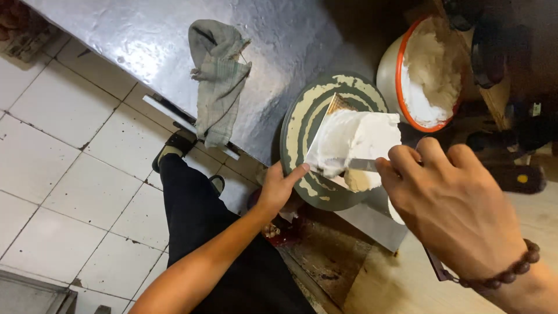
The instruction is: Applying and smoothing icing on a chocolate cake layer using a spatula.
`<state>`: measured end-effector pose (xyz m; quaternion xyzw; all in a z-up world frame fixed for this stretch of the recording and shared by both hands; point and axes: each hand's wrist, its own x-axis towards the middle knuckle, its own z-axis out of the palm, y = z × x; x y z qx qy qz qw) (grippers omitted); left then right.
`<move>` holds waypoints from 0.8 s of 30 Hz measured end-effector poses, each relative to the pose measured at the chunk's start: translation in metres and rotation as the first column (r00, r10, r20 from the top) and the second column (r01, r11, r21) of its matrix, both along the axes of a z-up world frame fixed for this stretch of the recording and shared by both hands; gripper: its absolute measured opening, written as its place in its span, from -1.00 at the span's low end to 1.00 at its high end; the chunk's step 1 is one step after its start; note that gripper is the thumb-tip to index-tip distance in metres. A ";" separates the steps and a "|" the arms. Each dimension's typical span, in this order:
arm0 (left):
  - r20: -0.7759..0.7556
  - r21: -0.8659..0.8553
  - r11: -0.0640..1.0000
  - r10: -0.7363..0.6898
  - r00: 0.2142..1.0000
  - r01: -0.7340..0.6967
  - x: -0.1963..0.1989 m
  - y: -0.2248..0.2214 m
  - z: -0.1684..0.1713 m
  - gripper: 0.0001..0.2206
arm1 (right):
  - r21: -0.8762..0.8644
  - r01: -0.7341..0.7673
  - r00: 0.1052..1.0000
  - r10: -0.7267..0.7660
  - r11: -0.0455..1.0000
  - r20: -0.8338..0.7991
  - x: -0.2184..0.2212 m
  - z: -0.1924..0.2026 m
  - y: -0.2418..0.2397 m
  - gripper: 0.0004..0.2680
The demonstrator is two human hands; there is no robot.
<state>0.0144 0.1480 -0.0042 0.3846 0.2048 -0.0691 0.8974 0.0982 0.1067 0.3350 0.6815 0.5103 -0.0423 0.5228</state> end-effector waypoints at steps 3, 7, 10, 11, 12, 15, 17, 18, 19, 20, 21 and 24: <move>-0.025 -0.036 0.999 -0.006 1.000 0.005 0.000 0.000 0.001 -0.68 | 0.072 -0.072 0.996 0.069 0.995 0.047 0.011 0.007 0.004 -0.75; 0.004 0.037 0.991 -0.127 0.992 0.127 -0.014 -0.002 0.008 -0.69 | 0.083 -0.032 0.994 0.023 0.996 0.107 0.017 0.015 0.007 -0.66; -0.012 -0.060 0.996 -0.070 0.997 0.069 -0.016 -0.012 0.003 -0.70 | 0.161 -0.075 0.996 0.083 0.984 -0.043 0.005 0.010 0.002 -0.66; -0.015 -0.063 0.996 -0.071 0.997 0.070 -0.016 -0.014 0.000 -0.70 | 0.159 -0.074 0.995 0.083 0.984 -0.046 0.005 0.008 0.003 -0.66; 0.014 -0.073 0.997 -0.033 0.999 0.034 -0.015 -0.015 -0.003 -0.70 | 0.134 -0.072 0.997 0.073 0.988 0.002 0.004 0.006 0.004 -0.67; 0.026 -0.144 0.990 0.000 1.000 0.004 -0.013 -0.016 -0.005 -0.71 | 0.121 0.024 0.999 -0.028 0.992 0.033 0.005 0.005 0.002 -0.66; 0.007 -0.201 0.980 0.002 1.000 0.000 -0.015 -0.017 -0.004 -0.71 | 0.136 0.110 0.994 -0.112 0.985 0.012 0.011 0.006 0.002 -0.64; -0.002 -0.147 0.989 -0.037 0.999 0.036 -0.019 -0.020 -0.003 -0.73 | 0.134 0.177 0.984 -0.176 0.975 -0.018 0.014 0.007 0.002 -0.62; -0.013 -0.092 0.993 -0.075 0.997 0.073 -0.023 -0.023 -0.002 -0.74 | 0.129 0.243 0.970 -0.238 0.961 -0.049 0.017 0.007 0.002 -0.60; -0.015 -0.093 0.993 -0.078 0.997 0.076 -0.025 -0.027 -0.004 -0.74 | 0.128 0.246 0.969 -0.241 0.961 -0.050 0.018 0.004 0.000 -0.60; 0.018 -0.104 0.991 -0.083 0.996 0.084 -0.028 -0.030 -0.006 -0.74 | 0.020 0.158 0.986 -0.158 0.987 0.060 0.020 0.002 -0.002 -0.64; -0.001 -0.107 0.988 -0.111 0.994 0.110 -0.023 -0.028 -0.007 -0.75 | -0.005 0.054 0.995 -0.053 0.999 0.082 0.010 -0.001 -0.002 -0.67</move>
